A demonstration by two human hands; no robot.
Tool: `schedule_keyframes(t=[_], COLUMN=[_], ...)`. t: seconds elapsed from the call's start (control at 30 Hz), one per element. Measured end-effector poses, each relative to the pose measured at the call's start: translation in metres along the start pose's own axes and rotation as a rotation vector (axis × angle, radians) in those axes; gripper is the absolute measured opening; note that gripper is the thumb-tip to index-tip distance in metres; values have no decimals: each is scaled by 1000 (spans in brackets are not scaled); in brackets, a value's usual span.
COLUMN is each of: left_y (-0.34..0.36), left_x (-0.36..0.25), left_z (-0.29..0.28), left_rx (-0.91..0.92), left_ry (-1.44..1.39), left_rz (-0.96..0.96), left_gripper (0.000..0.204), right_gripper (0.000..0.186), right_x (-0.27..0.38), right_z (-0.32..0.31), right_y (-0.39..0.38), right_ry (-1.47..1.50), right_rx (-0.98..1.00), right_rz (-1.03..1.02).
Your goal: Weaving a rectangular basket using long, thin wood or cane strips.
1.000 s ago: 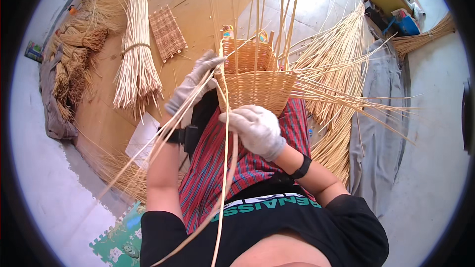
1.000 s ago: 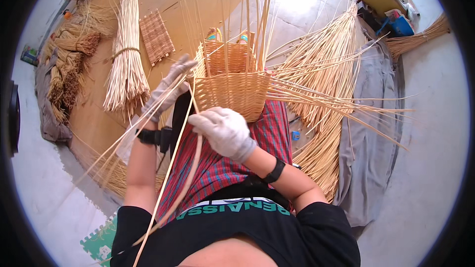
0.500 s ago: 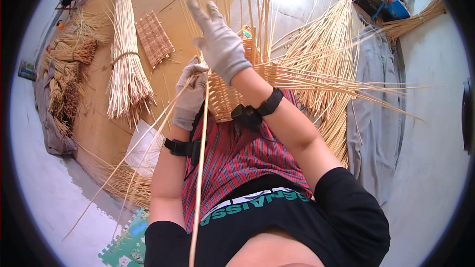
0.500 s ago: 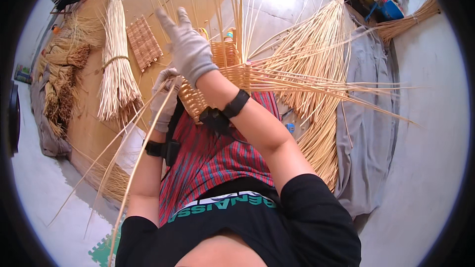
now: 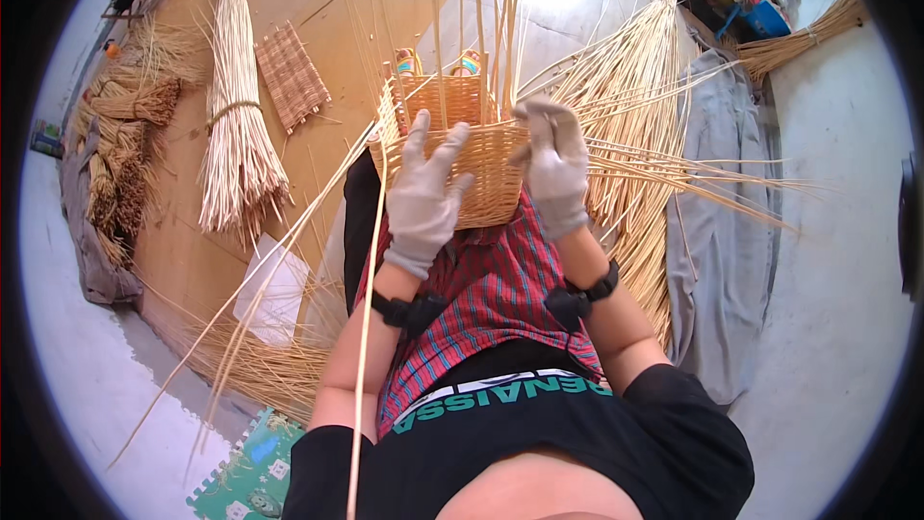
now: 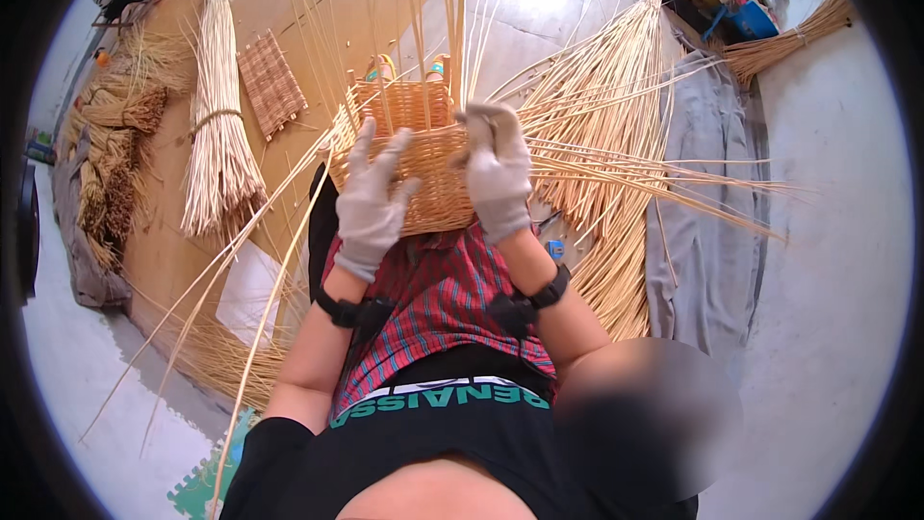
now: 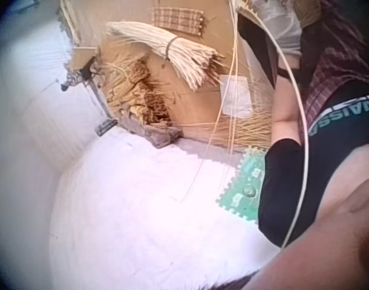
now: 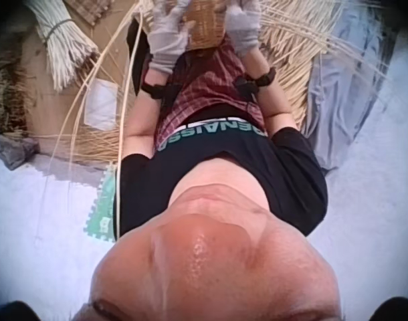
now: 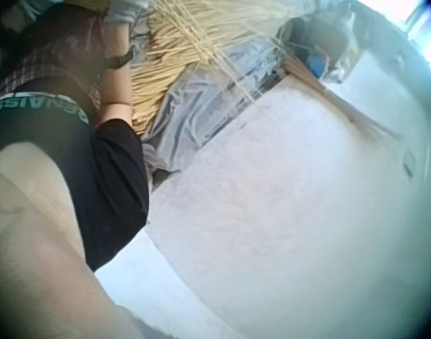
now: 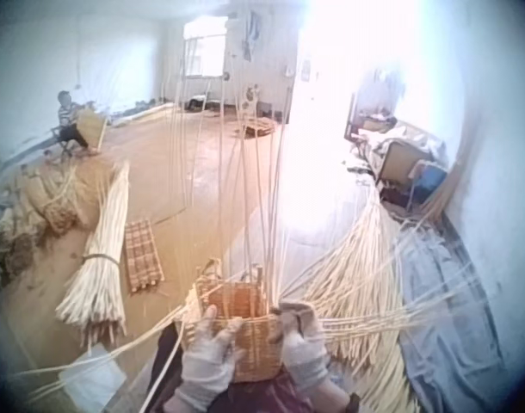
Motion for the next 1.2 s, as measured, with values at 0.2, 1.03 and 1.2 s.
schedule_keyframes(t=[0.2, 1.03, 1.2], left_y=[8, 15, -35], left_x=[0, -38, 62], left_z=[33, 29, -45], left_rx=[241, 108, -231], left_ry=[392, -10, -364], left_rz=[-130, 103, -623], left_gripper=[76, 46, 40], right_gripper=[44, 64, 52], right_x=[130, 28, 71], right_z=[69, -16, 51], right_y=[40, -12, -57], right_ry=[-734, -1288, -546], right_rx=[-83, 39, 254], right_rz=[-868, -591, -490])
Point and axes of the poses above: each hand's wrist, its own y-axis towards the middle knuckle, its own z-axis out of the palm, x = y × z, the point moved 8 cm from there along y, towards the middle knuckle, and after that the axes turned 1 degree about -y, right-handed, at the moved point
